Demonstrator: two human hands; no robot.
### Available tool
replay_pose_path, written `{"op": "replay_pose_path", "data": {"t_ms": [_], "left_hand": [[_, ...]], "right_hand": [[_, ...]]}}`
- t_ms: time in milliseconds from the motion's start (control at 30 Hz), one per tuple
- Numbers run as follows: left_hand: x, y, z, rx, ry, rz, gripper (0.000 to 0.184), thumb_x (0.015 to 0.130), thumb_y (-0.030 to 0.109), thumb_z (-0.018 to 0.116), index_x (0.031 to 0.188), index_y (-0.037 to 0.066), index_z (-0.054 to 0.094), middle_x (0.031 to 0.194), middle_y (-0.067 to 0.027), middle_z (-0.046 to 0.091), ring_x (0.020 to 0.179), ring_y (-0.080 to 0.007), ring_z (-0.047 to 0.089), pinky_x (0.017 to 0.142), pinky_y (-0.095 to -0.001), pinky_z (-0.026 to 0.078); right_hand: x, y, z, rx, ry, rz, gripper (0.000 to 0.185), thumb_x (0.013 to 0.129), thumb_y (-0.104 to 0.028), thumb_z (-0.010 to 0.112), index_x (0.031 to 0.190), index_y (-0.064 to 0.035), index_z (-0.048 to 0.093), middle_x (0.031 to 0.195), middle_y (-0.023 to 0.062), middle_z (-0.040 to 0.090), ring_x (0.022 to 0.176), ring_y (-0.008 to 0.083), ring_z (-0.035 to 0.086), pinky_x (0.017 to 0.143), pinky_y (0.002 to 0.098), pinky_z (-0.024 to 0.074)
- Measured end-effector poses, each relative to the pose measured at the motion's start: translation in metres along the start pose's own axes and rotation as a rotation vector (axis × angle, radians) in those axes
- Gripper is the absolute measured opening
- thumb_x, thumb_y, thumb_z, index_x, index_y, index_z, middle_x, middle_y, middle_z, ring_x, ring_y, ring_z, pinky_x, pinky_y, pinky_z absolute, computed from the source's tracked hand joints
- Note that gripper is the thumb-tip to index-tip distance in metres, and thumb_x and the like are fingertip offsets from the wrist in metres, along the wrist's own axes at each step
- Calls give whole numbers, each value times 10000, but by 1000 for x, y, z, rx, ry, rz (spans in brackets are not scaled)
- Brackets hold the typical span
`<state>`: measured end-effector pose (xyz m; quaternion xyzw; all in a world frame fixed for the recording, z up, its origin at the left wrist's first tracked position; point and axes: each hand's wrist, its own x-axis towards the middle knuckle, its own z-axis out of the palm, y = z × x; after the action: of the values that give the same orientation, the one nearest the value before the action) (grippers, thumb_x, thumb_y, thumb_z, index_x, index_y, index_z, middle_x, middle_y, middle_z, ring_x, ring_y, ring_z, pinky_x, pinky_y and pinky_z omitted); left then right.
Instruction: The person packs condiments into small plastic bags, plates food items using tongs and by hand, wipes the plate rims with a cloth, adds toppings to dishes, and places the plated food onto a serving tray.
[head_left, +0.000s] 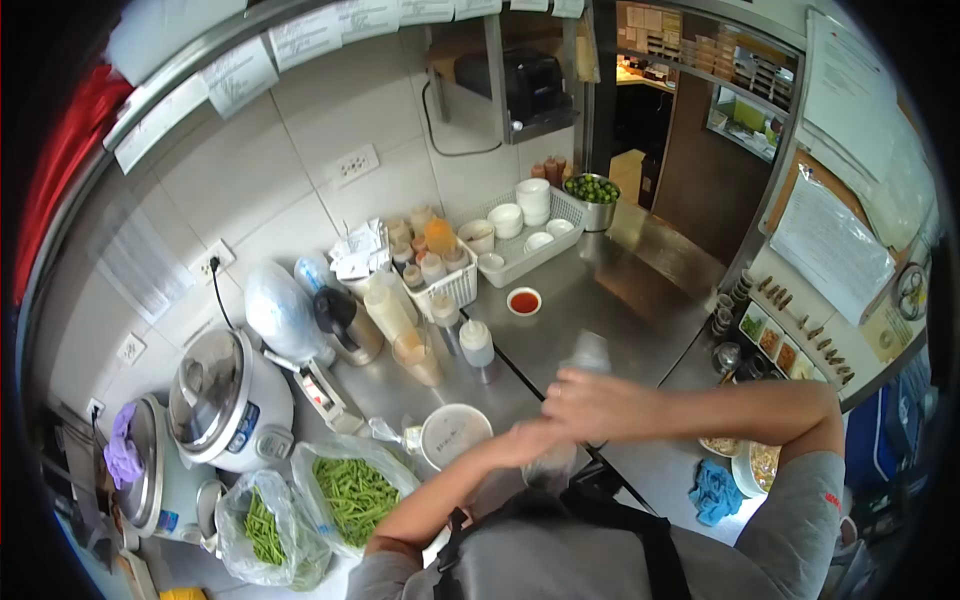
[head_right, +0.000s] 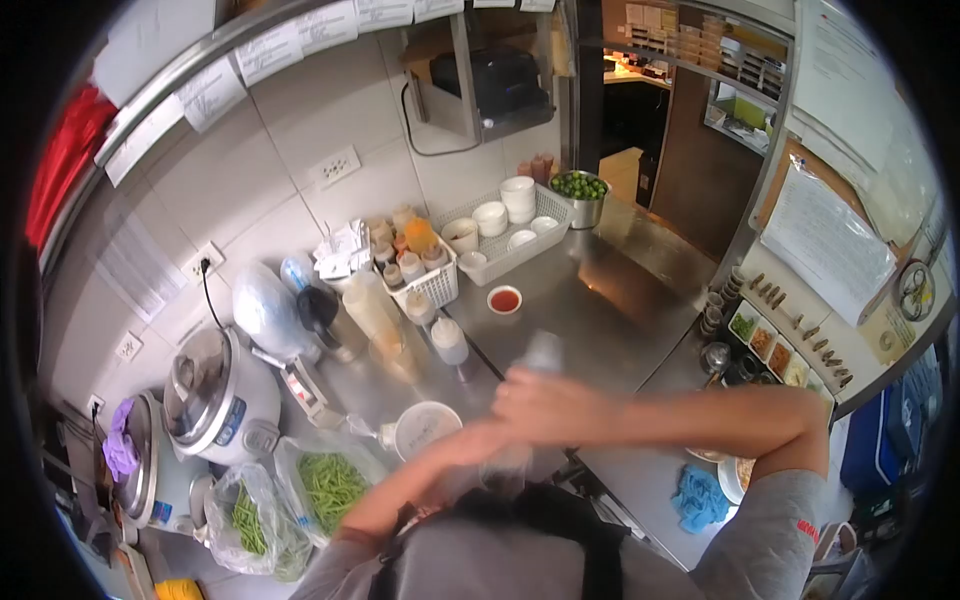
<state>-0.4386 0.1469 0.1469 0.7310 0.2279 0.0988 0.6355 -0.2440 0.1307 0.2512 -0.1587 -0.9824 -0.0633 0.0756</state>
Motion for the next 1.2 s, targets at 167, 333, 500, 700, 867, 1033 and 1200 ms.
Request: {"op": "replay_pose_path", "data": {"t_ms": [167, 333, 500, 700, 867, 1033, 1200], "left_hand": [[3, -7, 10, 216, 258, 414, 254, 973, 255, 463, 1045, 36, 568, 1106, -126, 486, 1078, -269, 440, 965, -358, 335], [-17, 23, 3, 291, 481, 521, 139, 830, 180, 659, 845, 42, 642, 996, -70, 593, 945, -249, 535, 831, -363, 423], [-31, 35, -8, 704, 711, 574, 126, 741, 110, 710, 861, 74, 692, 974, -24, 649, 851, -214, 596, 710, -307, 504], [-36, 66, -16, 977, 1028, 743, 171, 690, 101, 715, 861, 107, 719, 923, -9, 665, 808, -157, 637, 622, -253, 543], [-33, 87, 11, 507, 919, 842, 157, 720, 82, 693, 874, 97, 721, 762, -24, 644, 636, -181, 619, 551, -278, 497], [-53, 59, 1, 613, 889, 551, 134, 711, 140, 724, 839, 178, 738, 802, 36, 662, 748, -160, 576, 798, -337, 379], [-47, -1, -3, 830, 1007, 300, 152, 678, 165, 746, 825, 194, 729, 774, 52, 640, 866, -166, 509, 856, -364, 294]], "right_hand": [[-37, 24, 20, 415, -351, 364, 164, 890, -270, 559, 930, -111, 554, 648, 127, 589, 589, 277, 603, 561, 401, 458], [-51, 26, 41, 1106, -282, 587, 340, 940, -320, 516, 701, -77, 520, 584, 67, 516, 542, 197, 557, 519, 376, 434], [-58, 23, 80, 1918, 85, 615, 421, 953, -333, 427, 620, -78, 390, 587, 85, 472, 513, 237, 532, 501, 397, 495], [0, -53, 106, 3100, -90, -167, 350, 976, -333, 380, 726, -99, 454, 676, 130, 534, 499, 253, 522, 445, 375, 502], [3, -39, 140, 2670, 284, 368, 305, 945, -290, 470, 783, -51, 566, 682, 77, 571, 565, 185, 562, 502, 318, 481], [16, 52, 75, 1636, 5, 293, 188, 887, -183, 583, 833, -12, 640, 722, 83, 608, 639, 164, 583, 567, 296, 459], [33, 28, 74, 953, 258, 546, 130, 843, -117, 648, 871, -2, 701, 663, 73, 612, 589, 127, 580, 522, 257, 430]]}}
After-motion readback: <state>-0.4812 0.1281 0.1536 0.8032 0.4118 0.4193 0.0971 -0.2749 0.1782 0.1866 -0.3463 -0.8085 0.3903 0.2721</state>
